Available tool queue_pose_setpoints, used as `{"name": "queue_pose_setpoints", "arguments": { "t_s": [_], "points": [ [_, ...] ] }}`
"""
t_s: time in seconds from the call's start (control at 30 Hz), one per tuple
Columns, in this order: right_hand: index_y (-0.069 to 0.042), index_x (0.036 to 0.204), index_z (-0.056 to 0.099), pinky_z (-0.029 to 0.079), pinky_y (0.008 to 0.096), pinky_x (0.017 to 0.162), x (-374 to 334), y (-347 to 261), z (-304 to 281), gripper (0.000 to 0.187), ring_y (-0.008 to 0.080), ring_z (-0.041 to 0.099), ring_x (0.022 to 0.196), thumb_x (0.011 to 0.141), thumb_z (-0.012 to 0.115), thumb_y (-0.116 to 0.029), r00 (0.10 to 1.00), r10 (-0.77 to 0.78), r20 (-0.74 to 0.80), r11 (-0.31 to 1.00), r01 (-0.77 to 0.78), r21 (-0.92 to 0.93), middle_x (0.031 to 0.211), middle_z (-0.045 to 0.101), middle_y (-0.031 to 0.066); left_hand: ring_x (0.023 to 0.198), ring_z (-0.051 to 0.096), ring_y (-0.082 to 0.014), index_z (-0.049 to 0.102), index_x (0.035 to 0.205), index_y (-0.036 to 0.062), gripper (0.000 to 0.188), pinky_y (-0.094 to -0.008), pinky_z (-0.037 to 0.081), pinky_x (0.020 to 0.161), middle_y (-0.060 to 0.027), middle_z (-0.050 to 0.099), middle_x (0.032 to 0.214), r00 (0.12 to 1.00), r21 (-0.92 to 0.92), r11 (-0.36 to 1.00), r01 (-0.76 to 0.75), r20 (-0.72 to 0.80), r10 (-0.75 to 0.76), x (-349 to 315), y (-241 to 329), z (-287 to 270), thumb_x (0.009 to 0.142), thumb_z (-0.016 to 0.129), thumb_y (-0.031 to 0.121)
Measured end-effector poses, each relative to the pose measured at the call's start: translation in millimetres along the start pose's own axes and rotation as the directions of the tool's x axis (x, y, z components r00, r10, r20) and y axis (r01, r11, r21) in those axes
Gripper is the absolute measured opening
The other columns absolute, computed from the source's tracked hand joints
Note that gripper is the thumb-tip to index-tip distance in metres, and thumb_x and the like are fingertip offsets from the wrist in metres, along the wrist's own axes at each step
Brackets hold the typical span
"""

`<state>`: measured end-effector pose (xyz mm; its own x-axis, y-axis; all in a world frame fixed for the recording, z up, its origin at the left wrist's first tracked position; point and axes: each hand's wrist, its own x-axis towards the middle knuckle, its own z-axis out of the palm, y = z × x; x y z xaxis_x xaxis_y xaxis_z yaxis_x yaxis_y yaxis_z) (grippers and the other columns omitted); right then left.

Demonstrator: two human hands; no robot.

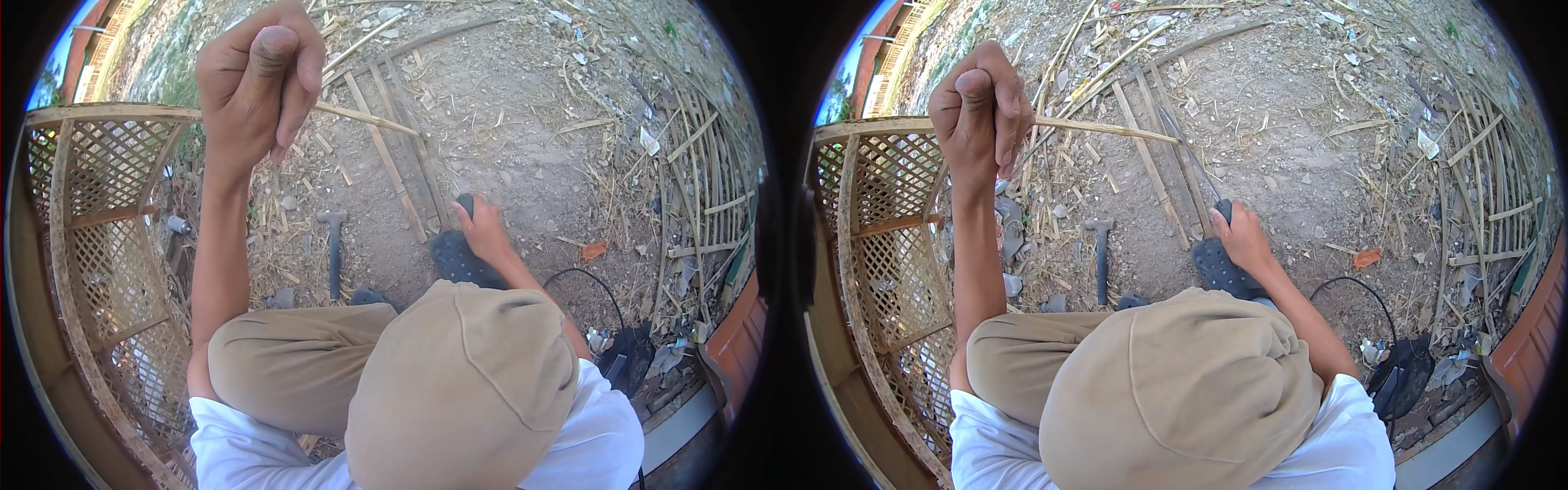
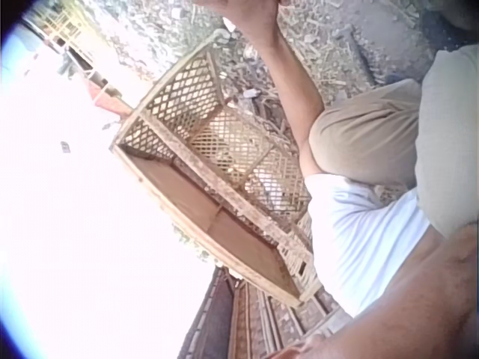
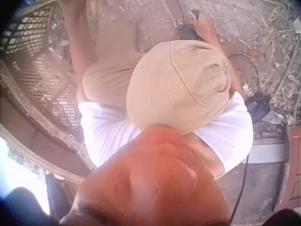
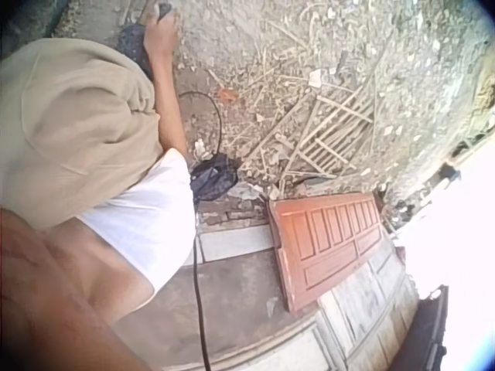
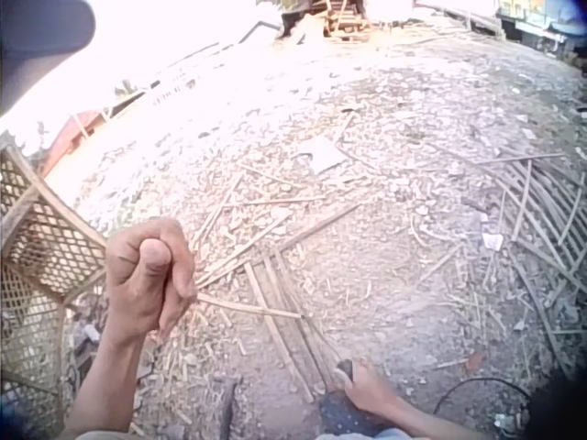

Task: The person strips a long bamboo piece using a knife and then aligns the resulting bamboo strips into a parallel group, using a hammer to tap a small nail into them.

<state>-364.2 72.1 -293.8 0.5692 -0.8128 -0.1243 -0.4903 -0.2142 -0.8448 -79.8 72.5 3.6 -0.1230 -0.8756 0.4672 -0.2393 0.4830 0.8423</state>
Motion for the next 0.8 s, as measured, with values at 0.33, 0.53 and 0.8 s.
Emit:
{"name": "queue_pose_setpoints", "arguments": {
  "t_s": [0.33, 0.53, 0.8],
  "points": [
    [0.009, 0.1, 0.058, 0.046, 0.0494, 0.058, 1, -41, -23, 0.035, 0.046, 0.064, 0.062, 0.101, 0.065, -0.026, 0.994, -0.092, -0.057, 0.984, 0.099, 0.145, 0.067, 0.061, 0.0277, 0.028, 0.033, -0.0026, 0.054, 0.086, 0.004, 0.048, -0.0176, 0.022, 0.03, 0.0037, 0.04, 0.044, 0.999, -0.107, 0.993, -0.048, -0.025, 0.045, 2, -6, -23, 0.114, 0.035, 0.038],
    [0.005, 0.093, 0.06, 0.043, 0.044, 0.054, -2, -6, -23, 0.033, 0.0282, 0.055, 0.053, 0.103, 0.063, -0.026, 0.988, 0.044, -0.147, 0.98, -0.014, 0.2, 0.062, 0.056, 0.0202, 0.026, 0.034, -0.0049, 0.054, 0.086, 0.0036, 0.05, -0.019, 0.021, 0.028, 0.0007, 0.044, 0.043, 0.979, -0.22, 0.962, -0.163, 0.082, 0.184, 25, 10, -27, 0.115, 0.03, 0.036],
    [0.003, 0.087, 0.059, 0.04, 0.0409, 0.055, 17, 2, -51, 0.038, 0.0203, 0.047, 0.056, 0.106, 0.059, -0.03, 0.934, 0.108, -0.34, 0.978, -0.038, 0.206, 0.061, 0.05, 0.0116, 0.03, 0.037, -0.0031, 0.058, 0.082, 0.0031, 0.049, -0.0186, 0.03, 0.034, 0.0012, 0.048, 0.047, 0.958, 0.042, 0.959, -0.279, 0.086, 0.275, 71, -8, -7, 0.111, 0.044, 0.04]
  ]
}}
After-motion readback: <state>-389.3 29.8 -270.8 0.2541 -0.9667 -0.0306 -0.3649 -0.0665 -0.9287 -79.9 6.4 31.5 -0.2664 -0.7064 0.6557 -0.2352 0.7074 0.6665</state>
